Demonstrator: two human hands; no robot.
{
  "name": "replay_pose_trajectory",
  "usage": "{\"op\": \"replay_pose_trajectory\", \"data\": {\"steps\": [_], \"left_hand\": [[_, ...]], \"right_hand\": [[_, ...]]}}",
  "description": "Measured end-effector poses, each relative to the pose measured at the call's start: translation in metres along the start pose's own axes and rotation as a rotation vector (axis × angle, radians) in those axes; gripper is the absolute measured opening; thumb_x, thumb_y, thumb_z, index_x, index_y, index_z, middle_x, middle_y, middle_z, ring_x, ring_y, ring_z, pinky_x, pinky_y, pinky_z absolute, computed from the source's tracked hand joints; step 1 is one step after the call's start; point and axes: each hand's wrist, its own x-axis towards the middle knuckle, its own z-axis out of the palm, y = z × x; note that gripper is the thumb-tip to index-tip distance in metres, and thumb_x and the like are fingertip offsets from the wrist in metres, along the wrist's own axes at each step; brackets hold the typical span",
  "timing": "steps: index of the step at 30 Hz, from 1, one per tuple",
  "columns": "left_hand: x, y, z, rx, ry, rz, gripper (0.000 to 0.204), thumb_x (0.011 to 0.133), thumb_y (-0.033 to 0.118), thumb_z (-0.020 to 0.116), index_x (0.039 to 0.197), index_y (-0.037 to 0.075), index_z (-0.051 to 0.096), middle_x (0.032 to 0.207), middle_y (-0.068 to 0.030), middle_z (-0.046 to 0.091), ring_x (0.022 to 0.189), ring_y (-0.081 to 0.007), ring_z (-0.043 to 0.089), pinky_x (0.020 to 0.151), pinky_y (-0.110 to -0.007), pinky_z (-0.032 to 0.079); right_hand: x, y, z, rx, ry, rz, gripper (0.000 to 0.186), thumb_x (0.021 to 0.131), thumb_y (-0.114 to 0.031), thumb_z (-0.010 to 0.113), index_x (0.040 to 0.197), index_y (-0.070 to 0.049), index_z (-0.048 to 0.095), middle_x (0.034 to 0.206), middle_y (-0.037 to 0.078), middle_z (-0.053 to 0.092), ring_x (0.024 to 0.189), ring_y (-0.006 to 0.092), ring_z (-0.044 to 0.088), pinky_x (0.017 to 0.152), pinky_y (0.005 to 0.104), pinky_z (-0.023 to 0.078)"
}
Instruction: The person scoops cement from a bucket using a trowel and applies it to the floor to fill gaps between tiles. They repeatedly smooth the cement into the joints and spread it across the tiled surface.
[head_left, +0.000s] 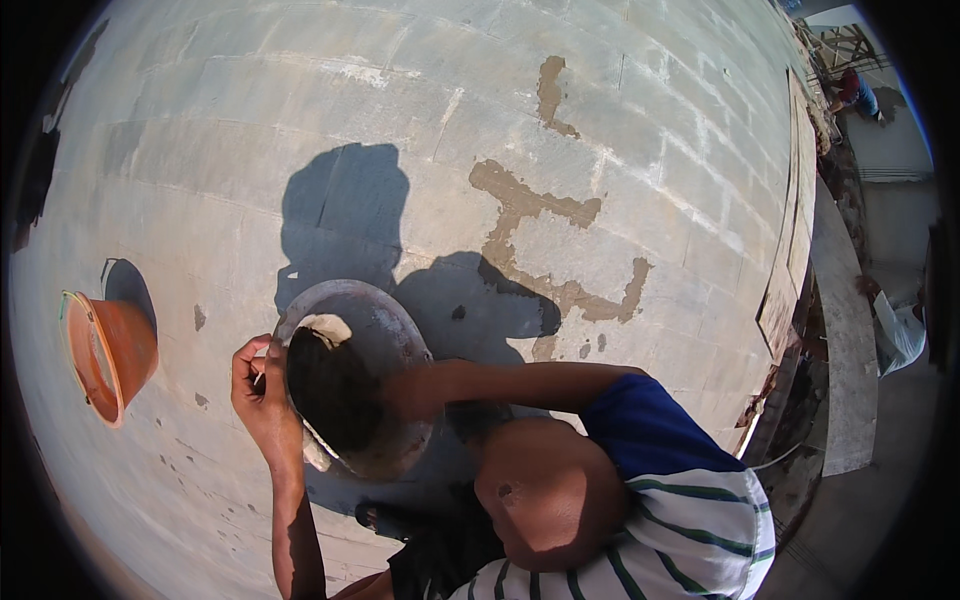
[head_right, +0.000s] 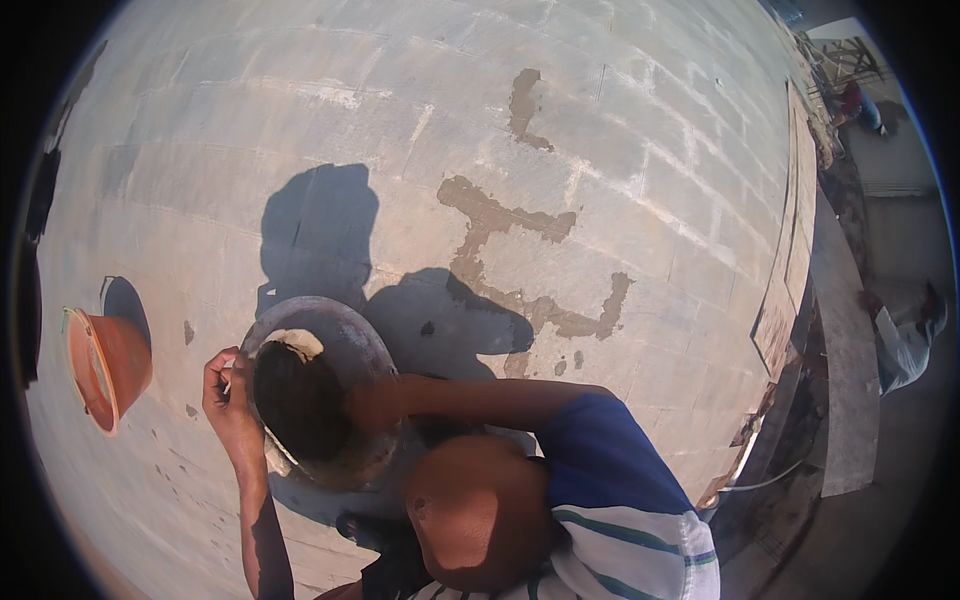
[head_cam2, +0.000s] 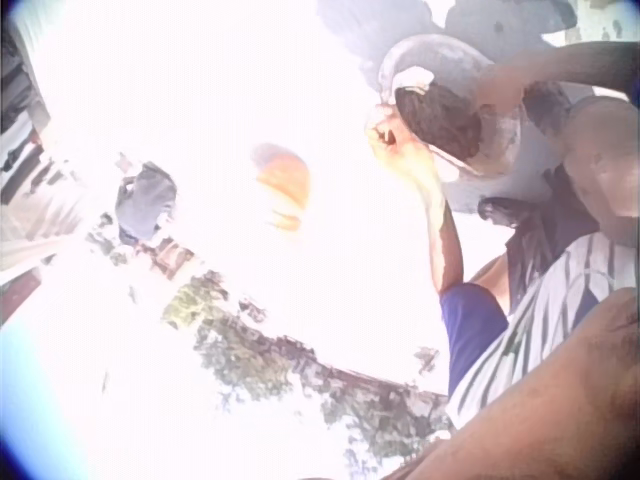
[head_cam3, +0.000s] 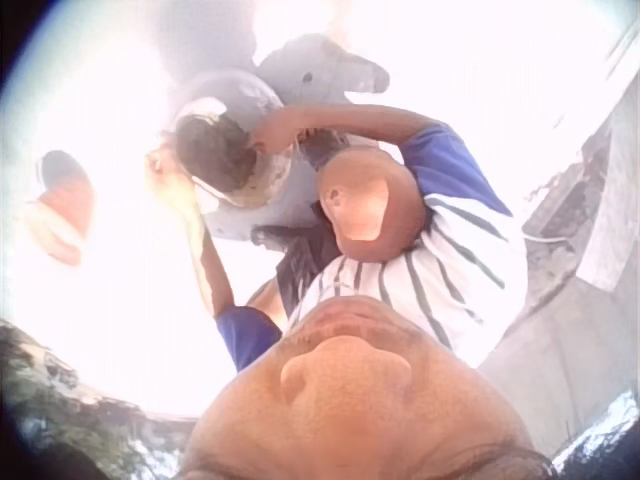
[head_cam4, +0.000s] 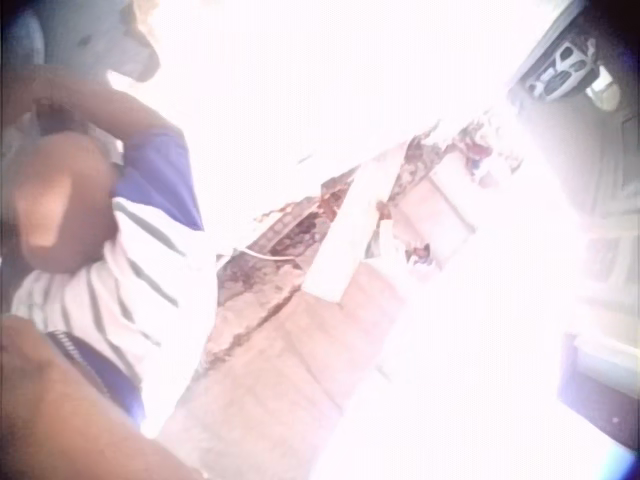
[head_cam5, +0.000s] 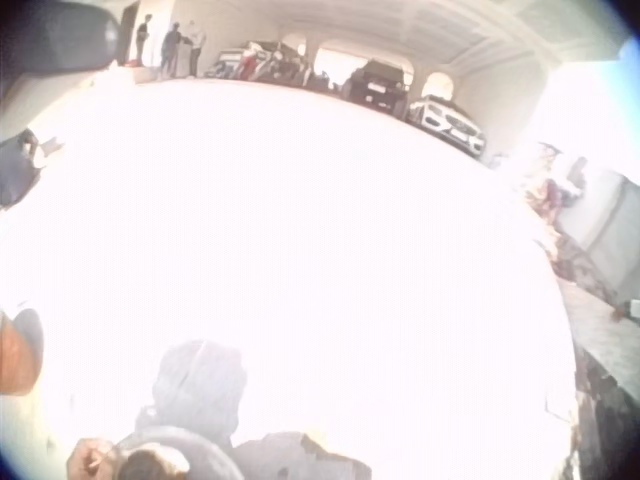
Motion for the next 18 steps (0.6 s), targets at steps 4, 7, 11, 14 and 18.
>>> {"op": "replay_pose_trajectory", "data": {"steps": [4,7,11,14,18], "left_hand": [[0.003,-0.012,-0.019,-0.029,0.106,-0.003,0.02,0.092,0.018,0.061,0.103,0.002,0.06,0.072,0.004,0.044,0.07,-0.0051,0.04,0.068,-0.02,0.035],[-0.006,-0.023,-0.045,-0.09,0.196,-0.051,0.021,0.092,0.02,0.06,0.104,0.002,0.059,0.077,0.0034,0.046,0.075,-0.0068,0.043,0.074,-0.02,0.037],[-0.007,-0.044,-0.061,-0.114,0.219,-0.086,0.024,0.093,0.023,0.058,0.106,0.003,0.058,0.087,0.0013,0.05,0.082,-0.008,0.046,0.077,-0.021,0.038],[-0.003,-0.049,-0.064,-0.135,0.219,-0.095,0.024,0.093,0.024,0.058,0.105,0.003,0.058,0.092,-0.0001,0.053,0.087,-0.0093,0.048,0.08,-0.022,0.038],[0.002,-0.059,-0.07,-0.193,0.213,-0.07,0.024,0.095,0.024,0.056,0.105,0.003,0.058,0.097,-0.0015,0.055,0.092,-0.011,0.049,0.085,-0.023,0.038]], "right_hand": [[-0.049,-0.003,-0.093,0.578,-0.193,0.142,0.046,0.092,-0.024,0.047,0.136,-0.008,0.046,0.093,0.01,0.064,0.07,0.0206,0.061,0.063,0.0333,0.05],[-0.103,0.007,-0.139,1.001,-0.025,0.284,0.05,0.094,-0.034,0.052,0.14,-0.017,0.041,0.073,0.0,0.048,0.054,0.0068,0.045,0.048,0.0242,0.04],[-0.189,0.041,-0.156,1.267,0.887,0.384,0.045,0.097,-0.03,0.049,0.14,-0.019,0.042,0.07,-0.002,0.043,0.05,0.0046,0.039,0.042,0.0207,0.033],[-0.231,0.107,-0.162,0.542,1.257,0.725,0.045,0.095,-0.026,0.05,0.139,-0.017,0.043,0.072,0.004,0.055,0.053,0.0132,0.052,0.047,0.0285,0.043],[-0.236,0.172,-0.163,-0.312,1.243,0.996,0.045,0.093,-0.025,0.05,0.136,-0.016,0.045,0.076,0.02,0.064,0.062,0.0328,0.062,0.06,0.0408,0.051]]}}
